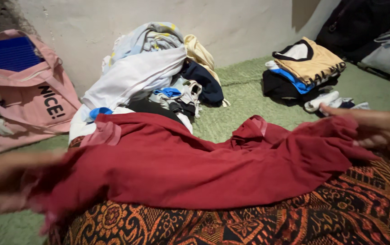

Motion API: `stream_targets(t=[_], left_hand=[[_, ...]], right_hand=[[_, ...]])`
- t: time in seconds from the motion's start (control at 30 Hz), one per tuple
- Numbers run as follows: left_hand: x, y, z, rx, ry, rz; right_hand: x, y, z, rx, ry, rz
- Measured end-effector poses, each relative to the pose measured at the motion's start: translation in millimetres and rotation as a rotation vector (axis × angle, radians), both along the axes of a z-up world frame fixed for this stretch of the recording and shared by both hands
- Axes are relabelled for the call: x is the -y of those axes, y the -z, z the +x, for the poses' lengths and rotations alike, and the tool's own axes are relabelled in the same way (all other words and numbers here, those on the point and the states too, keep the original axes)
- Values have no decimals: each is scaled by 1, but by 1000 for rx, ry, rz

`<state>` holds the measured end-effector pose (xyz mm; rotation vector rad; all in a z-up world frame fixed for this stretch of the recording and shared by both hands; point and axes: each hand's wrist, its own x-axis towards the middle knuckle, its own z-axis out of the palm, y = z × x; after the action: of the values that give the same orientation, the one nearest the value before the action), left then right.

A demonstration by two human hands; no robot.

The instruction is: The person folds a red shirt and a dark blue shirt by hand on a green floor mat, placing them onto a stack.

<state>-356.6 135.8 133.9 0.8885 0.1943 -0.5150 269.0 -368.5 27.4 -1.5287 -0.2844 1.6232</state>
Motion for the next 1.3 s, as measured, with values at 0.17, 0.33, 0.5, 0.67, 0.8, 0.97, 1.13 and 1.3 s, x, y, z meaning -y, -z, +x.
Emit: stream_targets(t=[0.17, 0.33, 0.5, 0.67, 0.8, 0.97, 1.13, 1.3], left_hand=[[-31, 27, -15, -201, -136, 639], [-37, 8, 8, -108, -322, 689], [-19, -3, 41, 194, -577, 370], [8, 1, 58, 238, -332, 697], [24, 9, 68, 249, -279, 1541], [25, 29, 60, 425, -477, 1875], [0, 11, 57, 167, -783, 1413], [-13, -14, 67, 266, -881, 1255]], right_hand=[[9, -26, -53, 279, 194, -24], [11, -64, -88, 296, -314, 26], [-19, -76, -119, 923, -336, -412], [-36, -56, -123, 905, -42, -152], [-43, -58, -131, 899, 295, -327], [-40, -77, -141, 594, 327, -237], [-33, -77, -124, 585, 293, 45], [-44, -81, -101, 893, 283, -67]])
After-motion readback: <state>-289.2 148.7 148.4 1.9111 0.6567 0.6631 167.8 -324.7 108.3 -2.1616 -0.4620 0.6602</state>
